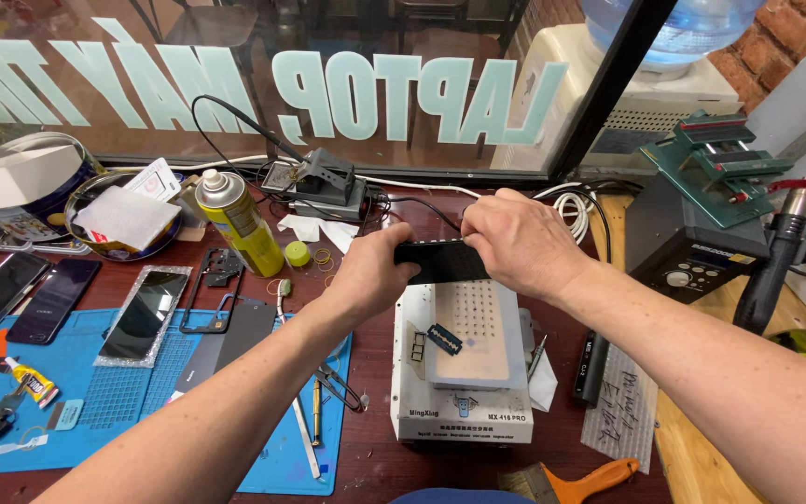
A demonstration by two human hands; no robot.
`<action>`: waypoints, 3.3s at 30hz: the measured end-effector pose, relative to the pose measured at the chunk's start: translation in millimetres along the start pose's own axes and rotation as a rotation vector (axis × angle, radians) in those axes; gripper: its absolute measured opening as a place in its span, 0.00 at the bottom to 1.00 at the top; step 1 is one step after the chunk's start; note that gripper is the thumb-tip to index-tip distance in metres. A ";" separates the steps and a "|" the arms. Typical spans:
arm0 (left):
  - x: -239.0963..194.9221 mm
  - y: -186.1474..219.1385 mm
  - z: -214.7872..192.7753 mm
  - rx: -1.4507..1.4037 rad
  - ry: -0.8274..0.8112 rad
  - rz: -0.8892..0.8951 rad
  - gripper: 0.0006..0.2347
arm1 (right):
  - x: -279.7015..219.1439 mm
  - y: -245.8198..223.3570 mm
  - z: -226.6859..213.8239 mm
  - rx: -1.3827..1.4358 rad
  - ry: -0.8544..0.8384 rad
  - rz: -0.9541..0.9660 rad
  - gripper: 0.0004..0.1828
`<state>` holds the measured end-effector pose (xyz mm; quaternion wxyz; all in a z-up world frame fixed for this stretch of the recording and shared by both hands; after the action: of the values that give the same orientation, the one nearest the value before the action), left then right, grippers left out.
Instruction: The person works on a black smartphone, repeatedly peeling and reapplying a protective film along the screen edges. They use a small metal tool to lift and adjust the film, then press it down by hand. The phone is handled multiple times and placed on a white box on the workbench.
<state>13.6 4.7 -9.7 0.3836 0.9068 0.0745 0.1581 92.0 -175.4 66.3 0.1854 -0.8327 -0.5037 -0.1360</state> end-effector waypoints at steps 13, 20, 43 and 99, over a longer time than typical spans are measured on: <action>-17.3 26.7 -11.0 -0.026 0.030 -0.215 0.10 | -3.9 -10.2 -3.2 0.014 0.148 0.049 0.08; -23.7 50.0 0.1 0.000 0.288 -0.045 0.05 | -7.7 -5.2 -13.0 0.799 0.135 1.080 0.31; 38.9 98.9 2.6 -0.111 0.297 0.150 0.23 | -46.2 -0.5 -17.1 0.501 0.327 0.440 0.13; 26.1 132.3 2.1 0.111 0.006 0.138 0.21 | -90.4 11.9 14.5 0.304 0.237 0.313 0.04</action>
<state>40.7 -81.9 90.1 0.3206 0.9292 0.0220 0.1826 62.0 -245.2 14.0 0.3853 -0.8413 -0.3579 -0.1248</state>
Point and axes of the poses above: each hand's wrist, its own x-axis towards the middle knuckle, its own z-axis out of the palm, y = z × x, the point moved 3 cm from there along x, towards the middle knuckle, and after that the axes turned 4 degrees about y, right-handed, at the moved point
